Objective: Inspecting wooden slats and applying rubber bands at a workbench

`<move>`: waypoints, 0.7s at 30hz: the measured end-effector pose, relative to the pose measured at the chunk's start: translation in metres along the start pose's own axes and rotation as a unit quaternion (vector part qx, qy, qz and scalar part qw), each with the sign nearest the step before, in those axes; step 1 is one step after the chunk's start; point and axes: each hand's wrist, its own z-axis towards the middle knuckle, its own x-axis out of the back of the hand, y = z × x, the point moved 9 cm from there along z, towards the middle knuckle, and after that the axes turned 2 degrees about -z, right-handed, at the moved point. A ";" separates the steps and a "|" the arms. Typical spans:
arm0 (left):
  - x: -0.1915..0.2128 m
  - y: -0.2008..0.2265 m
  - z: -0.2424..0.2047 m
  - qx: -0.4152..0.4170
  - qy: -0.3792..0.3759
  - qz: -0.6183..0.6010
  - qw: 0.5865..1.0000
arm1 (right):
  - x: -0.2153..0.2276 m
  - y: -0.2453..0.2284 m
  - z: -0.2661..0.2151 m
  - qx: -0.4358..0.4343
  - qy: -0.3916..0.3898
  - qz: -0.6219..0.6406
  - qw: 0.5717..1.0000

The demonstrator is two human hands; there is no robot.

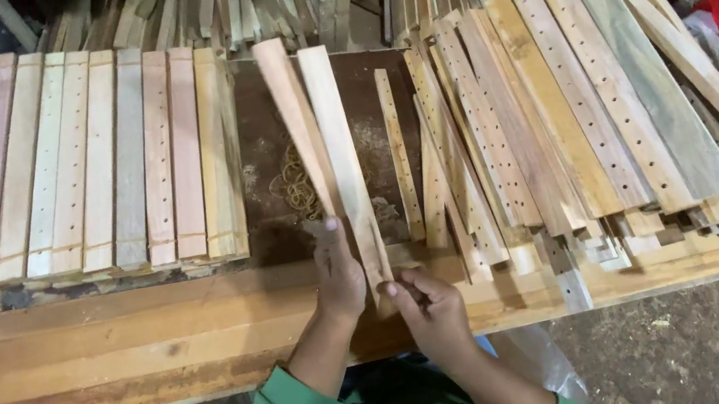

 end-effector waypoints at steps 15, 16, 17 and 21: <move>-0.021 -0.004 -0.013 0.043 -0.074 -0.154 0.984 | -0.011 0.008 0.005 -0.021 -0.058 0.040 0.997; -0.016 -0.002 -0.006 0.042 -0.073 -0.154 0.985 | -0.009 -0.006 0.006 -0.020 -0.059 0.041 0.997; -0.012 0.002 0.000 0.031 -0.080 -0.210 0.974 | -0.017 -0.016 0.003 -0.051 -0.113 0.104 0.987; 0.008 0.002 0.010 0.096 -0.021 -0.373 0.923 | -0.033 0.010 -0.015 -0.154 -0.191 0.265 0.932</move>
